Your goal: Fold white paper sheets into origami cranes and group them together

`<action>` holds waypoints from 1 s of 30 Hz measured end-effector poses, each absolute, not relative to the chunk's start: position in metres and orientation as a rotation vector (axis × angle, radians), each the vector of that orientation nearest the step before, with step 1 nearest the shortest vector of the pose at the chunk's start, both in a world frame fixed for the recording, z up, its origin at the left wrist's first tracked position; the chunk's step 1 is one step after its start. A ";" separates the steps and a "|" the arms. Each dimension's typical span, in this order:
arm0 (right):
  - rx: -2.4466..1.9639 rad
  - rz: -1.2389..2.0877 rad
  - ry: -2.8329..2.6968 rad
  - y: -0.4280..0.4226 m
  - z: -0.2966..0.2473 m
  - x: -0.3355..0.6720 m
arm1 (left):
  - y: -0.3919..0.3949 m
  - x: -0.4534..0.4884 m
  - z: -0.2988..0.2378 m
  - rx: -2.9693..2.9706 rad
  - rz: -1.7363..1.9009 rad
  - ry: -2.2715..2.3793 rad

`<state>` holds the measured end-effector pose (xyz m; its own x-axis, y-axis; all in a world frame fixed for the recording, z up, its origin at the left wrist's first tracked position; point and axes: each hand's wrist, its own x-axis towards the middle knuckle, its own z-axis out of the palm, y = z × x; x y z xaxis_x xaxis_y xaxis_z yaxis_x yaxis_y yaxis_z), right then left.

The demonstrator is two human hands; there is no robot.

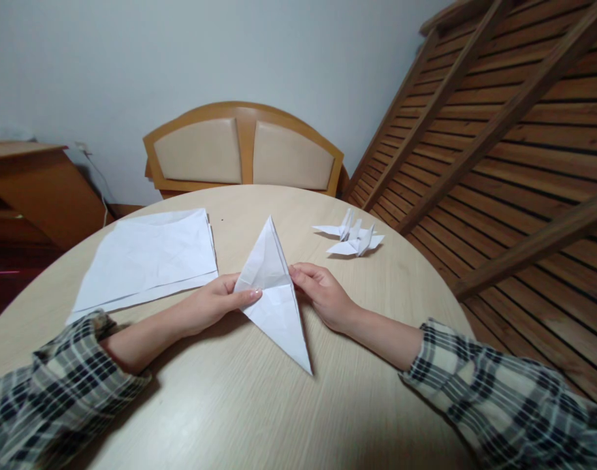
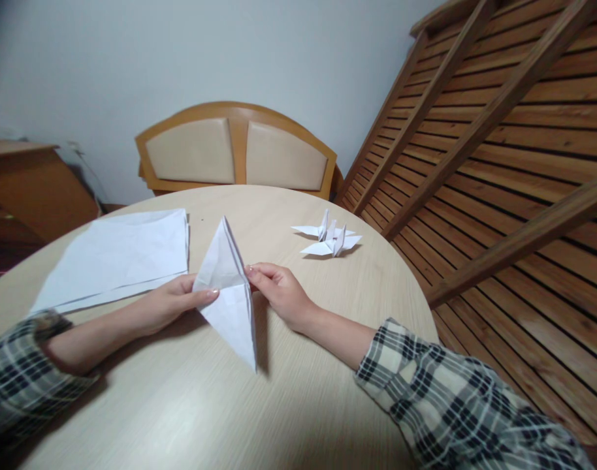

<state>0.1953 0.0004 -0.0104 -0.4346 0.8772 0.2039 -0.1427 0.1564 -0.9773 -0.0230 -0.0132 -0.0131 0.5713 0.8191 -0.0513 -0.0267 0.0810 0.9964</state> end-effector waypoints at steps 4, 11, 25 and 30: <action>-0.740 1.493 -1.453 0.004 -0.014 0.197 | -0.014 -0.020 -0.011 1.329 0.790 0.708; -0.662 1.686 -1.452 0.003 -0.016 0.198 | -0.012 -0.022 -0.014 1.241 0.796 0.749; -0.680 1.675 -1.524 -0.007 -0.006 0.199 | -0.009 -0.023 -0.012 1.224 0.719 0.726; -0.657 1.695 -1.514 -0.010 -0.006 0.194 | -0.010 -0.025 -0.011 1.222 0.704 0.707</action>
<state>0.1939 -0.0104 -0.0055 -0.5815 0.8065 0.1068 -0.1971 -0.0122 -0.9803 -0.0246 -0.0099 -0.0109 0.5971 0.7958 -0.1004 -0.0964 0.1955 0.9760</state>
